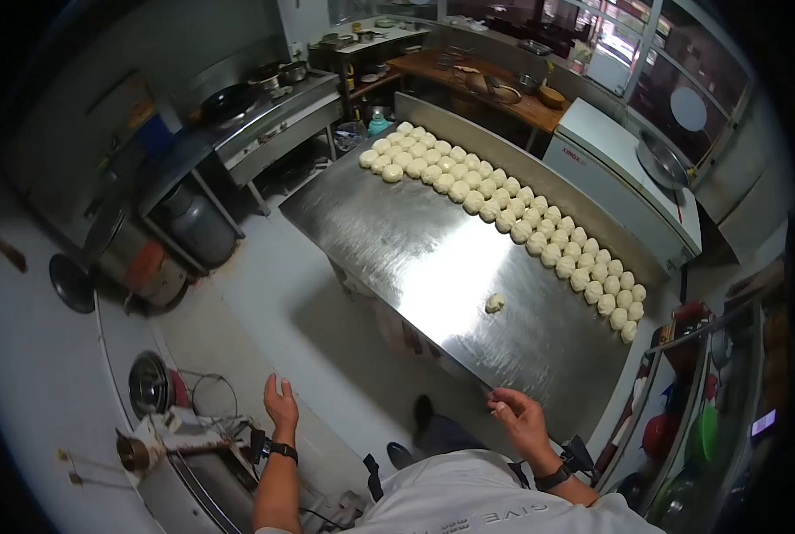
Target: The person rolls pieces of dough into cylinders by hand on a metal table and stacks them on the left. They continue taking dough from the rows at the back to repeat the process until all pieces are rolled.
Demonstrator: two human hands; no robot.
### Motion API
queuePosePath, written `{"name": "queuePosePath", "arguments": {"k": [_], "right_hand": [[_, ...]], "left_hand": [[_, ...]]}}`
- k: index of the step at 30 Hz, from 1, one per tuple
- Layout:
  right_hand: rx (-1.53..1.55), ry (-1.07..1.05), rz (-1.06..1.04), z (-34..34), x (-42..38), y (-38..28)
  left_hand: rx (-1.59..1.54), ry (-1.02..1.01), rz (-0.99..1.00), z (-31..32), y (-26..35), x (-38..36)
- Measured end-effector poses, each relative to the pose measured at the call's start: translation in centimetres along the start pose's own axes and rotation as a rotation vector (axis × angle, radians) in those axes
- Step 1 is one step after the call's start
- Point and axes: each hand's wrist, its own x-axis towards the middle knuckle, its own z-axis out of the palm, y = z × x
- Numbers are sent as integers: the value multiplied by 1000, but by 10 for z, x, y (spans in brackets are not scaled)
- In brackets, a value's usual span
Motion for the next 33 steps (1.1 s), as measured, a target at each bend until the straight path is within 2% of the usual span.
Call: {"name": "queuePosePath", "arguments": {"k": [2, 3, 6, 9, 11, 14, 15, 17, 21, 24, 25, 27, 33], "right_hand": [[-38, 98, -29, -6, 7, -11], [99, 64, 104, 69, 23, -3], [100, 114, 11, 63, 110, -14], [112, 132, 54, 95, 164, -27], [244, 124, -27, 112, 200, -52], [318, 153, -43, 126, 232, -82], [327, 175, -41, 128, 243, -87], [300, 238, -113, 132, 267, -95], [308, 395, -165, 138, 318, -107], [28, 502, -218, 135, 365, -104], [21, 528, -209, 134, 379, -108], [-255, 651, -179, 128, 412, -119], [-554, 684, -26, 102, 524, -127]], "left_hand": [[-69, 55, 124, 17, 32, 29], [123, 24, 127, -75, 15, 89], [169, 48, 291, -33, 59, 193], [338, 49, 406, -69, 84, 270], [451, 43, 560, -82, 121, 326], [488, 26, 583, -72, 190, 389], [488, 11, 603, -57, 210, 412], [548, -72, 764, -17, 249, 460], [477, -258, 1021, 99, 342, 514], [446, -368, 1098, 200, 404, 540], [434, -425, 1121, 231, 423, 547], [428, -505, 1136, 288, 463, 552], [519, -665, 1214, 407, 524, 587]]}}
